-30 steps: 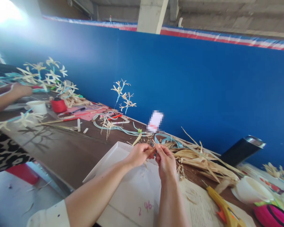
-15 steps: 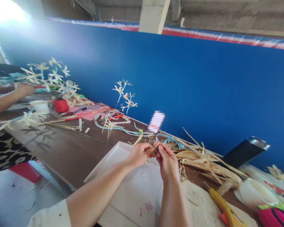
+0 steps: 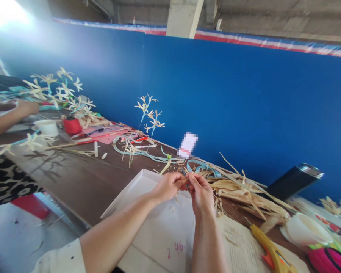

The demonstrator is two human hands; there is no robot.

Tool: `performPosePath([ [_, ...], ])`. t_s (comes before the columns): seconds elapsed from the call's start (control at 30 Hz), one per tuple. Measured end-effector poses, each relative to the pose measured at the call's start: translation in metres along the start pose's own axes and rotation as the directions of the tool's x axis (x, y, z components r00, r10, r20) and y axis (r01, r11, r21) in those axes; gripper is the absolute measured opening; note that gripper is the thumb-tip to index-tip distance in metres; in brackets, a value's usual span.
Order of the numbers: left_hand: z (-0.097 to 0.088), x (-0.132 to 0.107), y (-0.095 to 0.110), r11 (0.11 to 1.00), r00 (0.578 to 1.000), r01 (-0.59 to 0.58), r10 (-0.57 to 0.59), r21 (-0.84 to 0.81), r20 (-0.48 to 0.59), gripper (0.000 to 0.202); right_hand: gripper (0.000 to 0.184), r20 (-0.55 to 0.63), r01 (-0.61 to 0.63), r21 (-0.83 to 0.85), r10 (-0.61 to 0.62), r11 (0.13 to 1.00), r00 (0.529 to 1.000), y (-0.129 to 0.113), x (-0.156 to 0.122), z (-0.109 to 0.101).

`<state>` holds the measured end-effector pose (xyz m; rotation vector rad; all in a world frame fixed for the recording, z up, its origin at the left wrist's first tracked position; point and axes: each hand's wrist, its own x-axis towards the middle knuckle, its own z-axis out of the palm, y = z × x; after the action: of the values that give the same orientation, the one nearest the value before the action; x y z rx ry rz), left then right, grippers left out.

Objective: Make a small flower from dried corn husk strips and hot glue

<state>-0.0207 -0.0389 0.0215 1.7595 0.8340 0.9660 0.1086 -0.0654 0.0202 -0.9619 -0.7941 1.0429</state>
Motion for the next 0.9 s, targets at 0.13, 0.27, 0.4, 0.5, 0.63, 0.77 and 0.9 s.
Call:
performPosePath([
  [0.13, -0.0008, 0.0001, -0.0008, 1.0, 0.999, -0.016, 0.017, -0.026, 0.034, 0.034, 0.028, 0.02, -0.01, 0.023, 0.01, 1.0, 1.0, 0.0008, 0.0002, -0.001],
  [0.27, 0.0003, 0.0005, -0.0016, 1.0, 0.999, 0.005, -0.004, -0.03, 0.035, 0.035, 0.025, 0.012, -0.013, 0.03, 0.013, 0.999, 1.0, 0.002, 0.0007, -0.0031],
  [0.4, 0.0012, 0.0021, -0.0025, 0.999, 1.0, 0.014, -0.015, -0.047, -0.013, 0.035, 0.03, 0.015, -0.029, 0.041, 0.029, 0.999, 0.999, 0.0018, 0.0008, -0.004],
  [0.5, 0.0008, 0.0033, -0.0036, 0.997, 0.998, 0.024, -0.028, -0.077, -0.048, 0.033, 0.042, 0.008, -0.046, 0.044, 0.045, 0.998, 0.999, 0.0008, 0.0009, -0.0043],
  [0.63, 0.001, 0.0041, -0.0056, 0.996, 0.999, 0.018, -0.022, -0.086, -0.046, 0.032, 0.043, -0.012, -0.046, 0.043, 0.047, 0.998, 0.999, 0.0011, 0.0016, -0.0056],
  [0.77, 0.002, 0.004, -0.007, 0.997, 1.0, 0.022, -0.024, -0.073, -0.021, 0.031, 0.039, 0.007, -0.048, 0.042, 0.048, 0.998, 0.999, 0.0018, 0.0019, -0.0064],
  [0.9, 0.0015, 0.0027, -0.0049, 0.999, 0.999, 0.02, -0.021, -0.039, -0.026, 0.033, 0.035, 0.03, -0.046, 0.034, 0.045, 0.998, 0.999, 0.0026, 0.0017, -0.005],
])
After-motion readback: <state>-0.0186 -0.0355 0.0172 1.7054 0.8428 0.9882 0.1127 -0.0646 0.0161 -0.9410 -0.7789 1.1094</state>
